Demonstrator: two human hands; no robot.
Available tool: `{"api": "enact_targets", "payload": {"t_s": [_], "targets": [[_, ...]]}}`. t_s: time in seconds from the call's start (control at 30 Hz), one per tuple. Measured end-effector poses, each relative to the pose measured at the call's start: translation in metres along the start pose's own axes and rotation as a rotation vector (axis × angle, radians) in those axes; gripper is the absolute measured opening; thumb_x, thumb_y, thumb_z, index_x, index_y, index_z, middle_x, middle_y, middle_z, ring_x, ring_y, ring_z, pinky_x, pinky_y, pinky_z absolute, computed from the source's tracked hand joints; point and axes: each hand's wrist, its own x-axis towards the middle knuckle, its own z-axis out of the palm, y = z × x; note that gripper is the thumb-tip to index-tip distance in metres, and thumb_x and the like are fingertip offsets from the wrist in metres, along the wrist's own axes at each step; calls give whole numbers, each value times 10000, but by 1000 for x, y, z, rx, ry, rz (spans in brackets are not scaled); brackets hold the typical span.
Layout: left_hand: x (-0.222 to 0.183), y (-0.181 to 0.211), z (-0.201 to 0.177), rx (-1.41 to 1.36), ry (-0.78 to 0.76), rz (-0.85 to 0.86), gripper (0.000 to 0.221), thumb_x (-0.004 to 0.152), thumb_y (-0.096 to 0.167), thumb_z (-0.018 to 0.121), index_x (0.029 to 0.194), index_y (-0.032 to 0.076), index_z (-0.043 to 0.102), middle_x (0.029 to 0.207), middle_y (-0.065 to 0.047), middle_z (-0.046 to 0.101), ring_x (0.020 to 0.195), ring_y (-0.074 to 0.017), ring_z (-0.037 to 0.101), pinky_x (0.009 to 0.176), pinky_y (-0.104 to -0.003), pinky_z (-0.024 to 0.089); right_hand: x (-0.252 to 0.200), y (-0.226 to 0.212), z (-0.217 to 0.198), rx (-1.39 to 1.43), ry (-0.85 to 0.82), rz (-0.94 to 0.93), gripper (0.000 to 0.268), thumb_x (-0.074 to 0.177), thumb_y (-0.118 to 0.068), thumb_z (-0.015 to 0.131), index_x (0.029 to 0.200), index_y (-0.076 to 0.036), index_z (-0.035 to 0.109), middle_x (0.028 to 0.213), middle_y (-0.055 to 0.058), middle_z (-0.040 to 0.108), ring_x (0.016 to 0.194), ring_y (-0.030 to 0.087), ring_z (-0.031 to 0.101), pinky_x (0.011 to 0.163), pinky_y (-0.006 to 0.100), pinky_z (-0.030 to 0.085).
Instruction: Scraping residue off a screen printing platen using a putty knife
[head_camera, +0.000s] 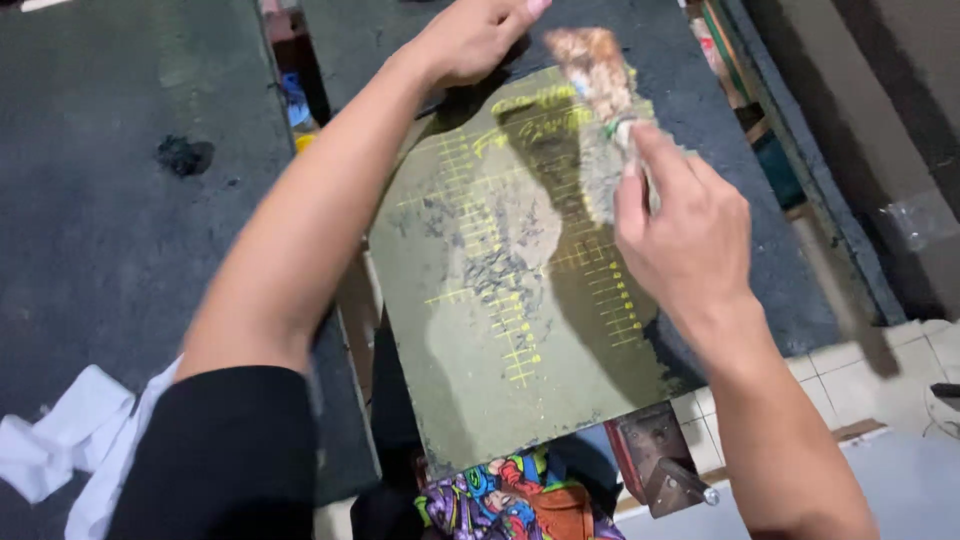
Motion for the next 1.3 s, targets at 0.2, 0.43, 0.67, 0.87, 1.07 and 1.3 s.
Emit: {"api": "enact_targets", "payload": {"t_s": [0.2,0.43,0.67,0.87,1.07,1.3], "targets": [[-79,38,-42,280,-277,-126,788,1015,664,355,1636,184,282,1694,-156,220,1554,-360,135,1158,-719,12,-1,-63,-3,-202,-412,53,423,1002,-280,519,1388,-145,627,738,166,674,527,371,639,400,481,527],[-74,26,-42,419,-335,-188,727,1003,706,278,1647,368,261,1724,-75,98,1568,-311,30,1139,-710,86,19,-66,26,-265,-391,34,444,985,-331,519,1403,-194,573,835,242,689,595,544,688,493,629,535],[-76,19,-37,378,-222,-153,627,1042,633,298,1596,361,403,1691,-88,211,1533,-334,116,1101,-708,114,30,-61,33,-248,-417,35,433,988,-304,532,1403,-196,594,803,243,689,578,517,671,484,619,533],[-73,14,-32,369,-194,-103,583,1055,583,328,1565,338,465,1666,-117,277,1501,-365,175,1067,-738,136,16,-52,50,-263,-277,-33,424,979,-298,586,1387,-186,623,763,201,658,479,464,627,404,574,522],[-72,10,-32,373,-154,-74,547,1079,551,348,1569,334,457,1585,-87,427,1396,-413,376,989,-728,250,2,-46,67,-235,-127,-79,417,985,-274,632,1390,-183,668,808,151,639,472,443,588,392,559,491],[-70,9,-30,329,-192,-118,528,1084,541,330,1569,356,430,1542,-84,476,1388,-411,392,970,-674,281,-2,-46,75,-226,-114,-134,423,1010,-245,645,1410,-109,648,806,167,600,397,348,572,320,459,481]]}}
